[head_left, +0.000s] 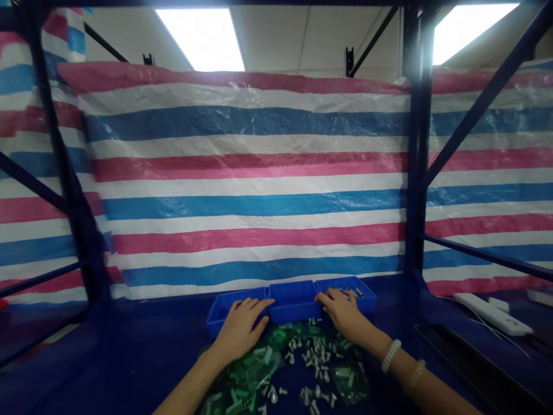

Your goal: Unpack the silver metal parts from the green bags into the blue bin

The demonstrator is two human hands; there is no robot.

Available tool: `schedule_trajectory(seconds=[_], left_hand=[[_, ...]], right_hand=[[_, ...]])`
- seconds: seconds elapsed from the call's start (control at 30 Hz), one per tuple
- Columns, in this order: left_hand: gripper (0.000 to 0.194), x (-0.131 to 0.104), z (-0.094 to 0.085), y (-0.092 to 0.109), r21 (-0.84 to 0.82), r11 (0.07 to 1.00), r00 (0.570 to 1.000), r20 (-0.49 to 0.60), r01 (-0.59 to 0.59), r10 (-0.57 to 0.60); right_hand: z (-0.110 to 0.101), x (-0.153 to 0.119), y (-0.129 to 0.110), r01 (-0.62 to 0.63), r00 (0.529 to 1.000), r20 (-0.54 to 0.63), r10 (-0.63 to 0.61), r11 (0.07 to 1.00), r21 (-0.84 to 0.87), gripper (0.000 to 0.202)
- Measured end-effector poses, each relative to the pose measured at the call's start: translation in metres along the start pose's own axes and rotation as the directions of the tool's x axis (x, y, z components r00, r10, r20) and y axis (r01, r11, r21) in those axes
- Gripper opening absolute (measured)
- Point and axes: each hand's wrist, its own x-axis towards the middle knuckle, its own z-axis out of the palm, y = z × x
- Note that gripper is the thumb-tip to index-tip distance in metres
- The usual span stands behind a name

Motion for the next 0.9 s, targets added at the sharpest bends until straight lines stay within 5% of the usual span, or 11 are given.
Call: schedule_trajectory(seconds=[0.53, 0.9], left_hand=[[0.031, -0.005, -0.008, -0.001, -0.100, 0.992, 0.996, 0.037, -0.078, 0.082], [0.032, -0.007, -0.009, -0.001, -0.109, 0.990, 0.995, 0.018, -0.094, 0.097]], right_hand=[[-0.019, -0.015, -0.005, 0.046, 0.996, 0.076, -0.050, 0.997, 0.055, 0.034], [-0.026, -0.018, -0.007, -0.020, 0.997, 0.079, 0.011, 0.993, 0.117, 0.066]])
